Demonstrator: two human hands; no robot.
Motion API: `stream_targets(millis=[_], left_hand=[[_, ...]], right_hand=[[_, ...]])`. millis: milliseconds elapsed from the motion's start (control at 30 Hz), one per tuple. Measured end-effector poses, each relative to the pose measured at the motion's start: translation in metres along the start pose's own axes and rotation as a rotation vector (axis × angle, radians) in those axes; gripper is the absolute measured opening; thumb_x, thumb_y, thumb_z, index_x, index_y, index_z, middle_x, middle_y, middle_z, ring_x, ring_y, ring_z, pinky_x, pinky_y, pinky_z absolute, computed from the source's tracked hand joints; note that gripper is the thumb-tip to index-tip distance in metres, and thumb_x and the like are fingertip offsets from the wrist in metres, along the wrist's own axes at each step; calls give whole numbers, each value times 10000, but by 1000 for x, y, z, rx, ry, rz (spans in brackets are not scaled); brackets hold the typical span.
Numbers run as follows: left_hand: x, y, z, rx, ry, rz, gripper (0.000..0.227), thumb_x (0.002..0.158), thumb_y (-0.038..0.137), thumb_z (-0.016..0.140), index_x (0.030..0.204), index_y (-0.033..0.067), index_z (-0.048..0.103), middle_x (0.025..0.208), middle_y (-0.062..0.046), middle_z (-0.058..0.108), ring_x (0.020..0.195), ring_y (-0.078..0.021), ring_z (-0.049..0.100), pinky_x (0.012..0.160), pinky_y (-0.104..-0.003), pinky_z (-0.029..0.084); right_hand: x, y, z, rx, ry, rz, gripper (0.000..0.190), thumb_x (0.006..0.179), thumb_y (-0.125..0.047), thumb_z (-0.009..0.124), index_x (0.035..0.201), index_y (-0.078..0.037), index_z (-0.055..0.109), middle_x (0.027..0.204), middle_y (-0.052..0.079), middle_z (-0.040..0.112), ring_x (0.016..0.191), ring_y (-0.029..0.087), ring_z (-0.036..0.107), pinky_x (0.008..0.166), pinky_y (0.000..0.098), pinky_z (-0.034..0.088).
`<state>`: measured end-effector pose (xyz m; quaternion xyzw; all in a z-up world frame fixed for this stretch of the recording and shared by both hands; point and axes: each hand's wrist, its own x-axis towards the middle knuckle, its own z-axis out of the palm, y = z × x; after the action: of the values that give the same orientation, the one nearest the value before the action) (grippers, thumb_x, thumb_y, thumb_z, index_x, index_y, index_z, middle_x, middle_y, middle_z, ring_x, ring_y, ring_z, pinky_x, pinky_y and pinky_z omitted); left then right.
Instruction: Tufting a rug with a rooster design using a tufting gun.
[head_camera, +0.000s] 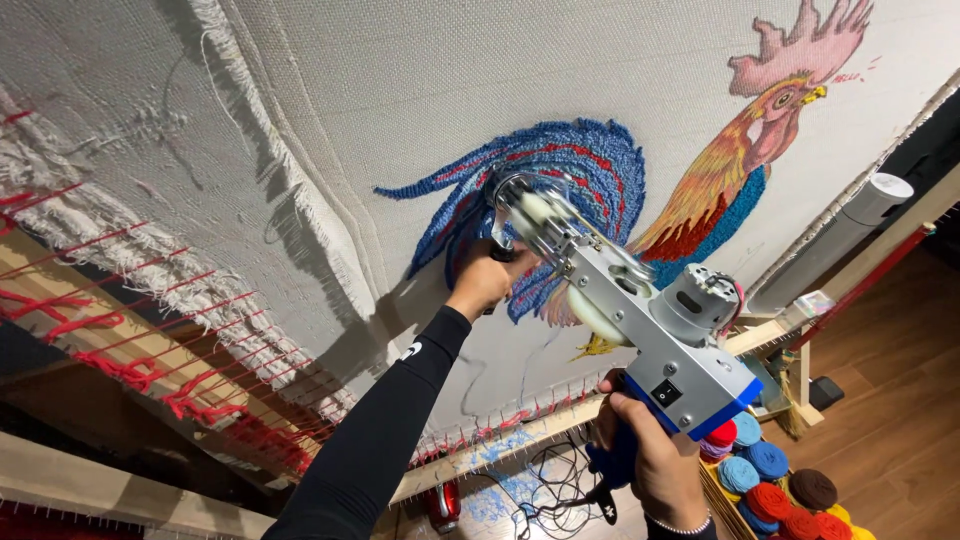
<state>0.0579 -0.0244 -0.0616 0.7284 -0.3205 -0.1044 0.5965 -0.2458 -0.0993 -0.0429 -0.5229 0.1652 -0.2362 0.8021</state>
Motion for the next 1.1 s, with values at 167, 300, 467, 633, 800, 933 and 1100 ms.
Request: stream_targets(millis=[167,300,467,633,800,933,1100], left_hand=[[0,11,-1,-79,-1,90,247,876,288,751,910,45,777,663,-3,717,410,-85,568,397,-271,431],[-4,3,12,-137,17,91,204,859,210,793,922,18,765,655,-32,686,446,-91,569,409,-274,444],[-18,-4,37,-407,-30,130,229,876,158,765,1014,6,664,852,-16,708,655,-91,697,532,-291,541],[-43,31,47,-354,-201,14,215,978,215,673,961,1,696,770,-18,705,610,-98,677,547,-282,473],[-49,37,55,-265,-297,-9,368,1036,235,664,797,-42,703,631,-40,663,530,-99,568,525,-284,430],[-46,30,55,-314,-335,16,282,1003,219,678,838,-8,702,693,-24,699,643,-78,637,592,-265,487],[-56,45,45,-360,-360,2,248,1011,249,669,909,32,731,736,-21,706,732,-62,684,631,-251,500]], right_hand=[[1,-9,2,-54,40,-27,276,887,-91,583,1094,90,612,638,81,511,541,194,485,517,351,420],[-5,-6,-15,-56,27,-37,286,881,-89,598,1095,99,623,644,84,520,545,198,495,514,349,423],[-21,-10,-47,-24,121,67,288,870,-106,602,1085,83,573,716,94,565,597,213,538,561,365,461],[-42,-29,-66,1,80,63,364,848,-142,573,1147,64,592,730,99,546,591,207,509,572,373,447],[-50,-20,-94,54,4,43,323,861,-180,560,1057,78,546,709,95,486,582,205,458,583,383,408],[-52,-21,-93,64,-13,65,285,859,-209,554,960,54,506,711,82,464,595,195,442,601,379,396],[-45,-13,-100,71,-79,64,291,886,-216,561,917,61,480,714,79,456,609,200,450,609,381,402]])
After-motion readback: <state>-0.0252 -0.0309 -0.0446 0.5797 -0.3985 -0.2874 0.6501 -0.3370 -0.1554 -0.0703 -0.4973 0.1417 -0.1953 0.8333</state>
